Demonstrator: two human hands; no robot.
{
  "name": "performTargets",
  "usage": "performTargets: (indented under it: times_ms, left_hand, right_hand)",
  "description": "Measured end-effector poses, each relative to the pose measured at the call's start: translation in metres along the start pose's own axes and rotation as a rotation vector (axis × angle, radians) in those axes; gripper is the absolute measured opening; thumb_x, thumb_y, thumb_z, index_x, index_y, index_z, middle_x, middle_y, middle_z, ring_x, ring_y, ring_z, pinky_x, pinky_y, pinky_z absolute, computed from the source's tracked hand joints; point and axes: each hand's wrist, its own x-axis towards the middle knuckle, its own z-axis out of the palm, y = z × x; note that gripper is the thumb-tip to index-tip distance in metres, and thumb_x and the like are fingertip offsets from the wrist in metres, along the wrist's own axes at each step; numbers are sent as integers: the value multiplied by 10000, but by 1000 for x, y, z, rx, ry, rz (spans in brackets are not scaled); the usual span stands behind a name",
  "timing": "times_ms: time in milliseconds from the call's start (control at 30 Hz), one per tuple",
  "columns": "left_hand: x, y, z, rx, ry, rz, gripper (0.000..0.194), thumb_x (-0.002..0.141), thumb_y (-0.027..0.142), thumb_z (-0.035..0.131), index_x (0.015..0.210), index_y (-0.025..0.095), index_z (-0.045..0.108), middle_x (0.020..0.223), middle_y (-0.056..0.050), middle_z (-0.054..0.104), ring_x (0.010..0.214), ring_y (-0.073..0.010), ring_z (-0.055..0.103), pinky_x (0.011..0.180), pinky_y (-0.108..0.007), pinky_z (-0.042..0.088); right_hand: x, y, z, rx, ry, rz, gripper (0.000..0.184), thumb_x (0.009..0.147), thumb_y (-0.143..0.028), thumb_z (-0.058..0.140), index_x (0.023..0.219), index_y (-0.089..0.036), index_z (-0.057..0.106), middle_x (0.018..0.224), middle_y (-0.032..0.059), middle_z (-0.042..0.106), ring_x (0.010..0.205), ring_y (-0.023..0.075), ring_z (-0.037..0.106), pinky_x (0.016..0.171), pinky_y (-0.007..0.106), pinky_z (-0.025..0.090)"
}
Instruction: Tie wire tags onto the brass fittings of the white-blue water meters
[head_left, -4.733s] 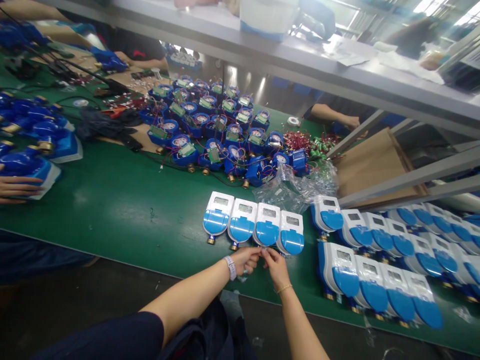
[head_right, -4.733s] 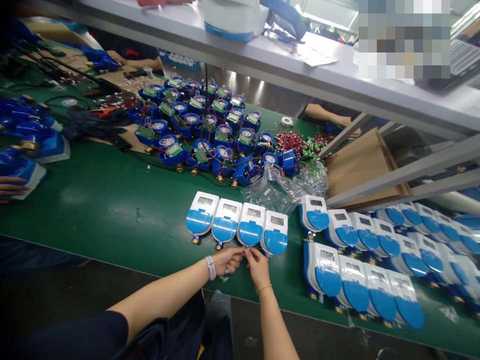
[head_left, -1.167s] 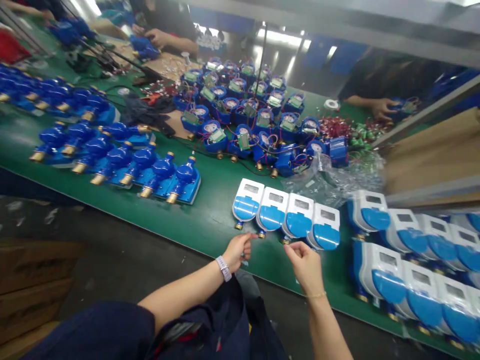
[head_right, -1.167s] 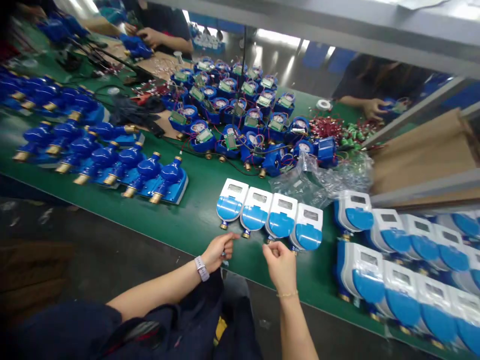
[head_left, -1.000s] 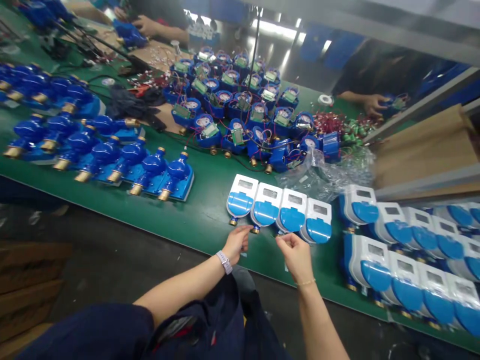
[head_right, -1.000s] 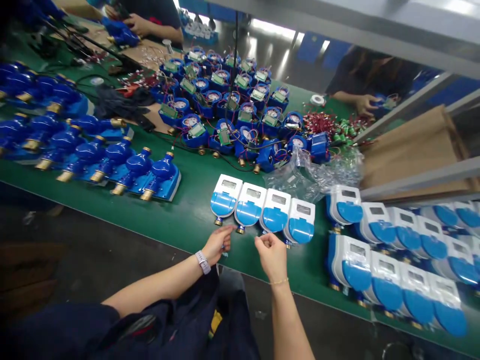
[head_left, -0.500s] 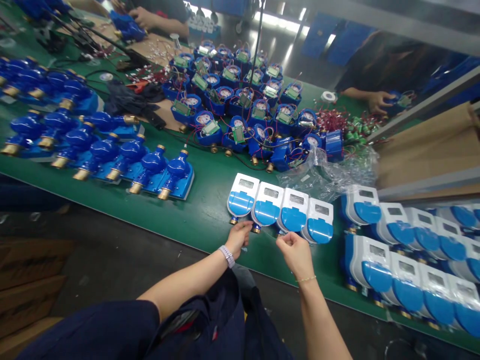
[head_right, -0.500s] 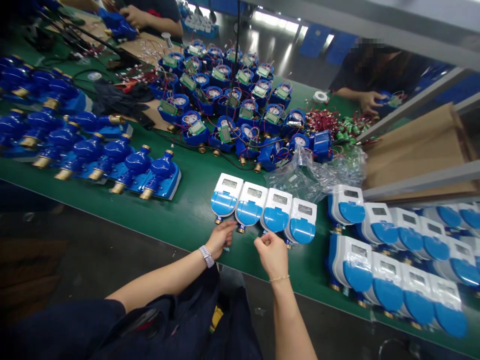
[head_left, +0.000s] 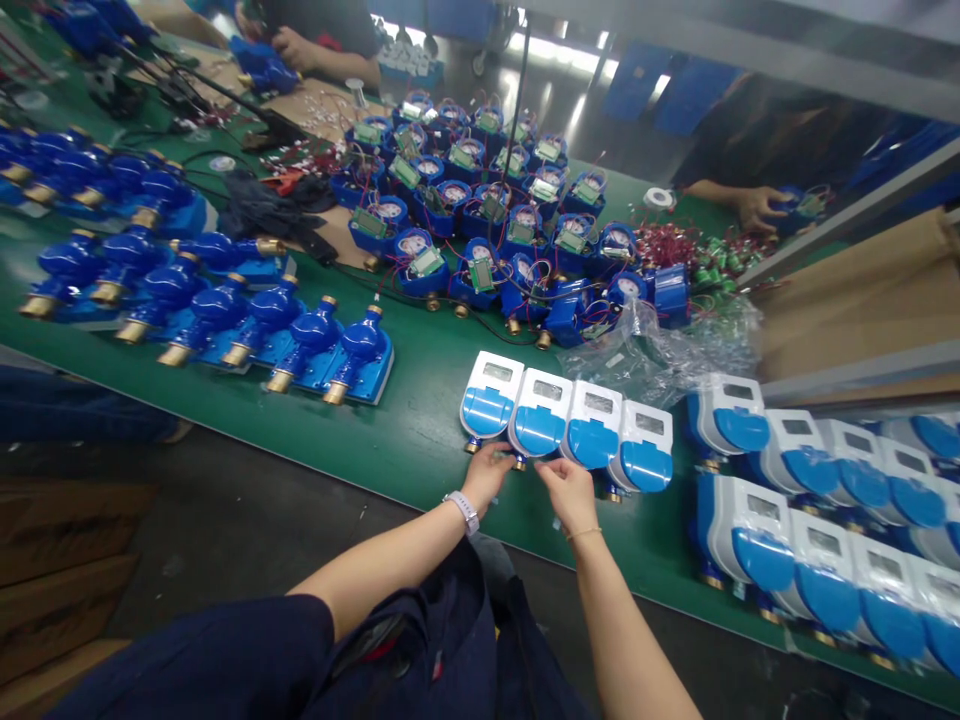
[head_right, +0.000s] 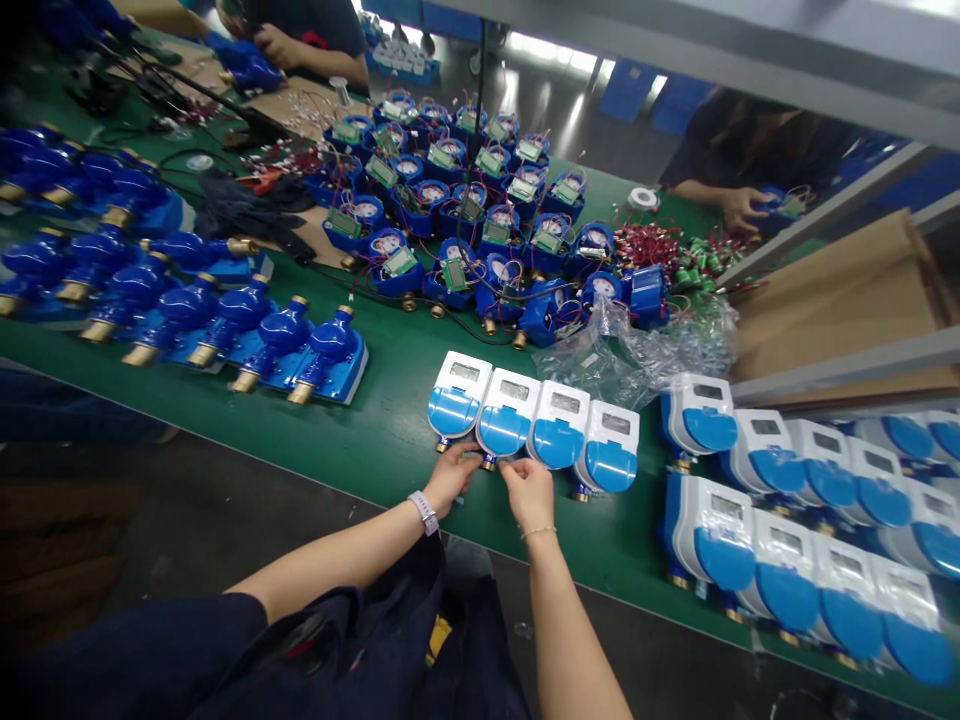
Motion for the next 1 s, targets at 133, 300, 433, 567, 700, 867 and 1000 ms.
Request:
performTargets:
  times_ms: [133, 300, 433, 567, 700, 867, 1000]
  left_hand:
    - [7, -1, 1, 140, -16, 79, 170, 652, 294, 637, 726, 149, 588, 434, 67, 405, 376, -51, 307, 401, -188, 204]
    - [9, -1, 0, 277, -41, 154, 160, 630, 292, 648, 638, 140, 597, 475, 42, 453, 433, -62, 349, 435, -191, 237]
    - [-2, 3, -13, 265, -87, -26, 225, 622, 348, 653, 677, 143, 579, 454, 62, 407, 387, -46, 301, 400, -182, 194]
    - [-19, 8, -34, 156, -234, -273, 323, 579, 397, 691, 725, 161, 526, 438, 116, 272, 343, -22, 181, 374, -176, 84]
    - [-31, 16, -41, 147, -405, -328, 335, 590, 416, 689, 706, 165, 500, 452, 120, 231, 355, -17, 143, 372, -181, 47]
    - [-36, 22, -32, 220, -449, -265, 326, 622, 421, 662, 728, 156, 505, 477, 102, 323, 361, -13, 184, 360, -168, 85]
    - [-38, 22, -28, 270, -384, -151, 302, 635, 400, 656, 747, 146, 537, 472, 90, 372, 374, -20, 237, 363, -163, 143]
  right_hand:
    - [4, 9, 20, 195, 20, 38, 329, 628, -458, 607, 622, -130, 598, 550, 18, 578, 521, 132, 477, 509, 241, 354]
    - [-6, 17, 18, 245, -91, 39, 339, 672, -464, 573, 702, -128, 606, 562, 12, 574, 519, 138, 491, 529, 255, 379]
    - [-26, 26, 0, 209, -304, -63, 259, 725, -396, 542, 720, -148, 615, 720, 53, 640, 714, 183, 573, 716, 311, 417]
    - [-48, 38, -6, 268, -464, -32, 237, 727, -383, 559, 741, -158, 630, 848, 71, 650, 848, 197, 578, 810, 339, 403]
    - [-60, 45, 5, 477, -470, 200, 339, 692, -403, 602, 918, -152, 620, 669, 7, 594, 567, 127, 540, 601, 296, 453]
    - [-66, 48, 21, 778, -364, 294, 367, 663, -376, 611, 967, -175, 642, 724, 5, 601, 564, 105, 531, 618, 292, 472]
    - [-69, 48, 29, 750, -260, 220, 404, 620, -328, 662, 992, -172, 642, 820, 45, 656, 645, 148, 598, 708, 338, 483]
